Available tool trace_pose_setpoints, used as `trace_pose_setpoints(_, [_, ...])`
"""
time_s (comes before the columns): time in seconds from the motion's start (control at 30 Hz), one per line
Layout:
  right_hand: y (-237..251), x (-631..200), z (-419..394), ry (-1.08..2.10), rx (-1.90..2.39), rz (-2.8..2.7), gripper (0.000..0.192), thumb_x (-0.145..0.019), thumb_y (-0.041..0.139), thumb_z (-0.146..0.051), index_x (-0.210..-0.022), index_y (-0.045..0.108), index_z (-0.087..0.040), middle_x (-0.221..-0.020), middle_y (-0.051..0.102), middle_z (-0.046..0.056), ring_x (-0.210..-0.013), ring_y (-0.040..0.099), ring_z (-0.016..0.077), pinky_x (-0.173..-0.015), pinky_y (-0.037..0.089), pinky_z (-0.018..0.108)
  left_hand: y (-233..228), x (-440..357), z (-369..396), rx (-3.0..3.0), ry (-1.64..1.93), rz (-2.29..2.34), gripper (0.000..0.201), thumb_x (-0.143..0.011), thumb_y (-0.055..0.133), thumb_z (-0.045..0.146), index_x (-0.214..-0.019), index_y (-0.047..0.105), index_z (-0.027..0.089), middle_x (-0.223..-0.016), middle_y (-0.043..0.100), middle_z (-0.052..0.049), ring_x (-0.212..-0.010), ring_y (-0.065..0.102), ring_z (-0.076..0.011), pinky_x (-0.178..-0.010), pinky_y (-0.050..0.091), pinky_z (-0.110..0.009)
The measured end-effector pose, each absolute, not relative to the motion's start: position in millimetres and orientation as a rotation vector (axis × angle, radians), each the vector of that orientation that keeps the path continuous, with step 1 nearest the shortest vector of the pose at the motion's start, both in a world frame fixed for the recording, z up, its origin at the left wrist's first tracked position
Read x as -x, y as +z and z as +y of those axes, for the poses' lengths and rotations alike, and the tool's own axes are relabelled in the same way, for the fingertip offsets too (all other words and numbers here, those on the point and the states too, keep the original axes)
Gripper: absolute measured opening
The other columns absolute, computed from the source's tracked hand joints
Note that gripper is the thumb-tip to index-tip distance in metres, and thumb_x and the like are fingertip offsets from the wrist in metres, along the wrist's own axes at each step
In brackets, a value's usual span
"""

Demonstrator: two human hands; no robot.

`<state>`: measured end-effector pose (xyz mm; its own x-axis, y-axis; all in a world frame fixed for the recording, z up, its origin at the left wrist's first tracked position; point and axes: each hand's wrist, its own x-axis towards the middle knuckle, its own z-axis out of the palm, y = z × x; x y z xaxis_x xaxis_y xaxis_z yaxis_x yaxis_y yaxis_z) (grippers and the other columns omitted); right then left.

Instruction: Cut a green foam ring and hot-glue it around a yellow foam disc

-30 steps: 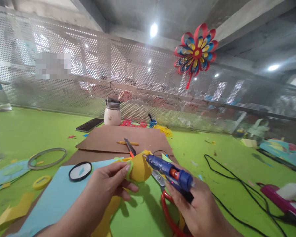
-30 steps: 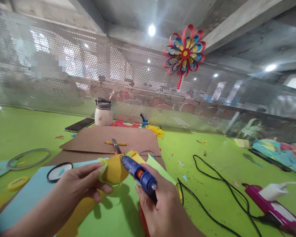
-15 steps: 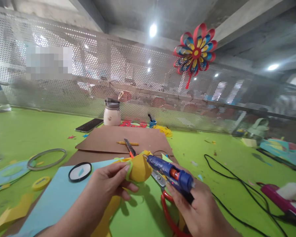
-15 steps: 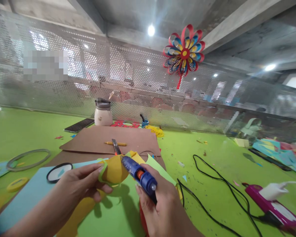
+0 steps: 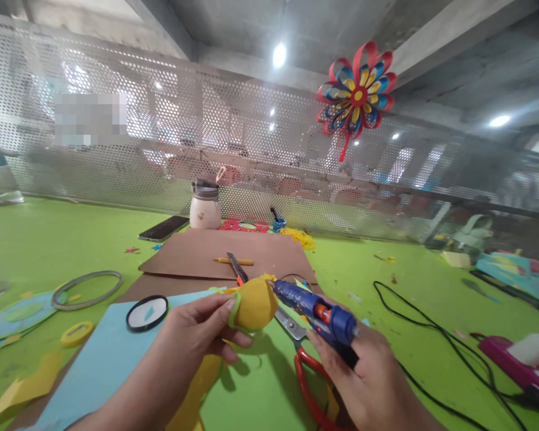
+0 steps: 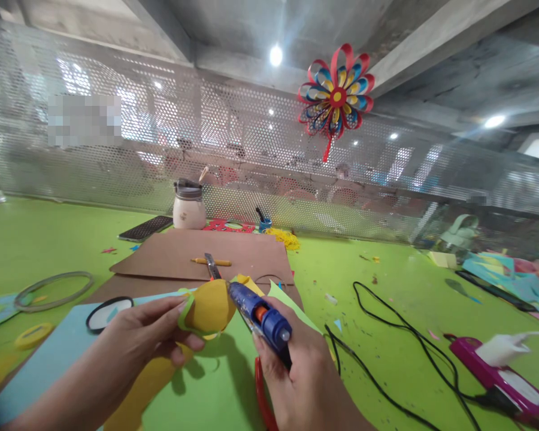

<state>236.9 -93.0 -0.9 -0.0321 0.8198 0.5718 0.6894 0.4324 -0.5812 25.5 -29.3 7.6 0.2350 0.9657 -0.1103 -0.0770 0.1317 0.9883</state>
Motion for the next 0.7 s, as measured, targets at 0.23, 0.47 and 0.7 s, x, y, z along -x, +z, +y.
trace_pose_setpoints(0.23, [-1, -234, -94, 0.217, 1.277, -1.782, 0.029, -0.084, 0.052, -0.022, -0.113, 0.058, -0.021, -0.093, 0.069, 0.006, -0.082, 0.066, 0.0187, -0.073, 0.053, 0.024, 4, -27, -30, -1.179, 0.989, 1.009, 0.026, -0.071, 0.067, 0.036, -0.083, 0.069, 0.012, -0.069, 0.071, -0.006, -0.056, 0.066, -0.0178, -0.045, 0.051, -0.023])
trace_pose_setpoints(0.47, [-2, -225, -97, 0.26, 1.199, -1.794, 0.032, -0.084, 0.051, -0.019, -0.116, 0.055, -0.023, -0.098, 0.07, 0.006, -0.09, 0.066, 0.0202, -0.078, 0.053, 0.028, 3, -29, -30, -1.172, 0.971, 1.01, 0.024, -0.07, 0.068, 0.035, -0.08, 0.069, 0.014, -0.066, 0.07, -0.004, -0.055, 0.067, -0.0179, -0.044, 0.051, -0.023])
trace_pose_setpoints(0.7, [-4, -228, -100, 0.207, 1.093, -1.866, 0.043, -0.079, 0.058, -0.016, -0.121, 0.051, -0.023, -0.113, 0.066, 0.009, -0.1, 0.064, 0.0236, -0.085, 0.052, 0.032, 6, -28, -30, -1.155, 0.955, 1.027, 0.025, -0.069, 0.068, 0.035, -0.081, 0.069, 0.013, -0.065, 0.069, -0.004, -0.053, 0.065, -0.017, -0.044, 0.05, -0.022])
